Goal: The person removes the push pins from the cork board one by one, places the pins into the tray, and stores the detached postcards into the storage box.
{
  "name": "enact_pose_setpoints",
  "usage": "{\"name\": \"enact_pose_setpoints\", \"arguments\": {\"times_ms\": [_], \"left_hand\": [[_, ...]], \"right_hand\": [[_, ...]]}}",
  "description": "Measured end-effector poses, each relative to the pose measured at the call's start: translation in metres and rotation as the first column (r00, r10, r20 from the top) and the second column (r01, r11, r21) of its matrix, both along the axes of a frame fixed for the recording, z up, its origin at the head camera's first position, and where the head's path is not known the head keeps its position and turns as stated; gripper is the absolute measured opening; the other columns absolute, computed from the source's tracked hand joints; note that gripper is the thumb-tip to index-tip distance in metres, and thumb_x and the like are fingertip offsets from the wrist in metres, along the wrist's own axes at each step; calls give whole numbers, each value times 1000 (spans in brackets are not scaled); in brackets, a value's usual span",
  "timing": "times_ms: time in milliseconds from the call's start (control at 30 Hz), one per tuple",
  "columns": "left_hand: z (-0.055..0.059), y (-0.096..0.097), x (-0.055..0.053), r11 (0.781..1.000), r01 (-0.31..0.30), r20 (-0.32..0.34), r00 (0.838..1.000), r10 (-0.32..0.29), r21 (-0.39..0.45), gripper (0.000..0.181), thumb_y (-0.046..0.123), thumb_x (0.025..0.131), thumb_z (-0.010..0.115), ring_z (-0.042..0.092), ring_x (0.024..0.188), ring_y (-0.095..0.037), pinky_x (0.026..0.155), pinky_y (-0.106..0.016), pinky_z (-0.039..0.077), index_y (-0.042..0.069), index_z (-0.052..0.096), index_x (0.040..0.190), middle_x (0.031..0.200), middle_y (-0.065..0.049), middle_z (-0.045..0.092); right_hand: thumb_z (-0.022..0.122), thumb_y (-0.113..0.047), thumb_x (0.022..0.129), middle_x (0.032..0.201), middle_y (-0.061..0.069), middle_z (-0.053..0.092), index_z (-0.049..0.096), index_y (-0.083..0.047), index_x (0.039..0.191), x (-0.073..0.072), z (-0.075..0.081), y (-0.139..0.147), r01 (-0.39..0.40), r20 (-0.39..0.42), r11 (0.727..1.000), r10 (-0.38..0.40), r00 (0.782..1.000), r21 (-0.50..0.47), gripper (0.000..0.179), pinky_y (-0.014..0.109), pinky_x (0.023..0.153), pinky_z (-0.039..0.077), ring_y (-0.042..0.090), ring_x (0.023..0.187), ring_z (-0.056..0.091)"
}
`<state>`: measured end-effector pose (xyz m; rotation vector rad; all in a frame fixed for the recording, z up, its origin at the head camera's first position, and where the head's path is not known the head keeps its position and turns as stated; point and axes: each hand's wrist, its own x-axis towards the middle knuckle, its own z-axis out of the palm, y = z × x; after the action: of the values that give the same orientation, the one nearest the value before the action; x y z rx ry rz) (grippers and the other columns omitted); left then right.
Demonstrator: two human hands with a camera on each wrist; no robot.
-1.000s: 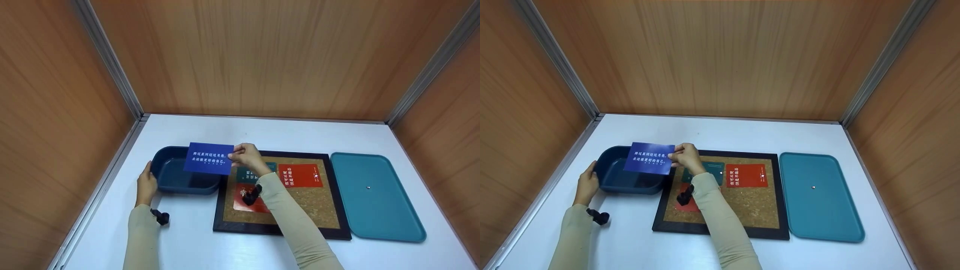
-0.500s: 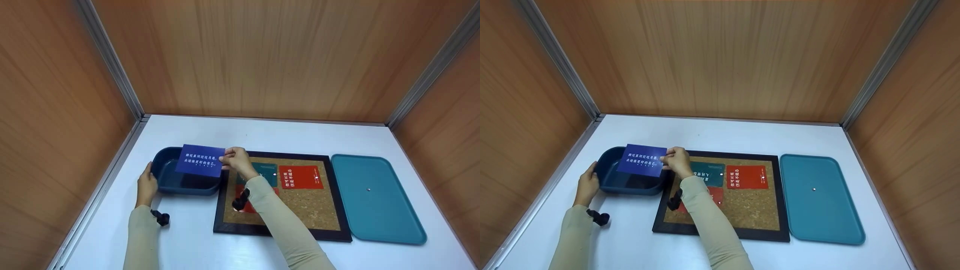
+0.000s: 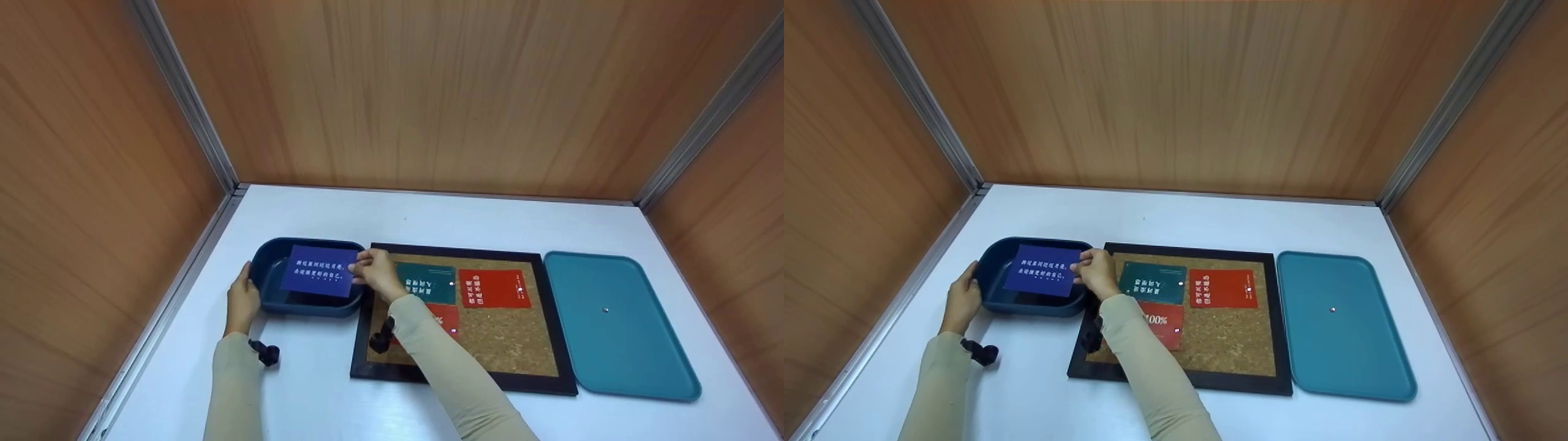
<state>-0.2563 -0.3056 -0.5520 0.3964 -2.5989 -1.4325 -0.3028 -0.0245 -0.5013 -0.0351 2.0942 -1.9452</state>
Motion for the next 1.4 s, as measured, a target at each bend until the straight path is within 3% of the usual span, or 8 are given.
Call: {"name": "enact_pose_setpoints", "arguments": {"times_ms": [967,1267,1400], "left_hand": [[-1,2,1,999,-11,-2,1000,11,30,50,1,102,20,16,147,-36,121,-44,16,-3,18,152,157,-23,18],[-1,2,2,999,-17,-9,1000,17,32,50,0,101,20,16,146,-36,121,-44,16,-3,19,151,157,-24,19],[-2,2,1,999,-18,-14,1000,19,34,50,0,101,20,17,147,-36,121,-44,16,-4,19,151,157,-23,20]], "right_hand": [[61,7,89,97,20,67,60,11,109,7,-14,-15,-2,-77,990,13,997,139,21,26,69,60,25,86,71],[60,5,89,94,17,69,62,12,112,12,-17,-17,-8,-194,963,63,979,271,24,23,67,59,24,83,72],[63,1,89,93,14,72,64,10,112,15,-21,-17,21,-286,934,89,954,358,25,21,66,58,18,79,72]]}}
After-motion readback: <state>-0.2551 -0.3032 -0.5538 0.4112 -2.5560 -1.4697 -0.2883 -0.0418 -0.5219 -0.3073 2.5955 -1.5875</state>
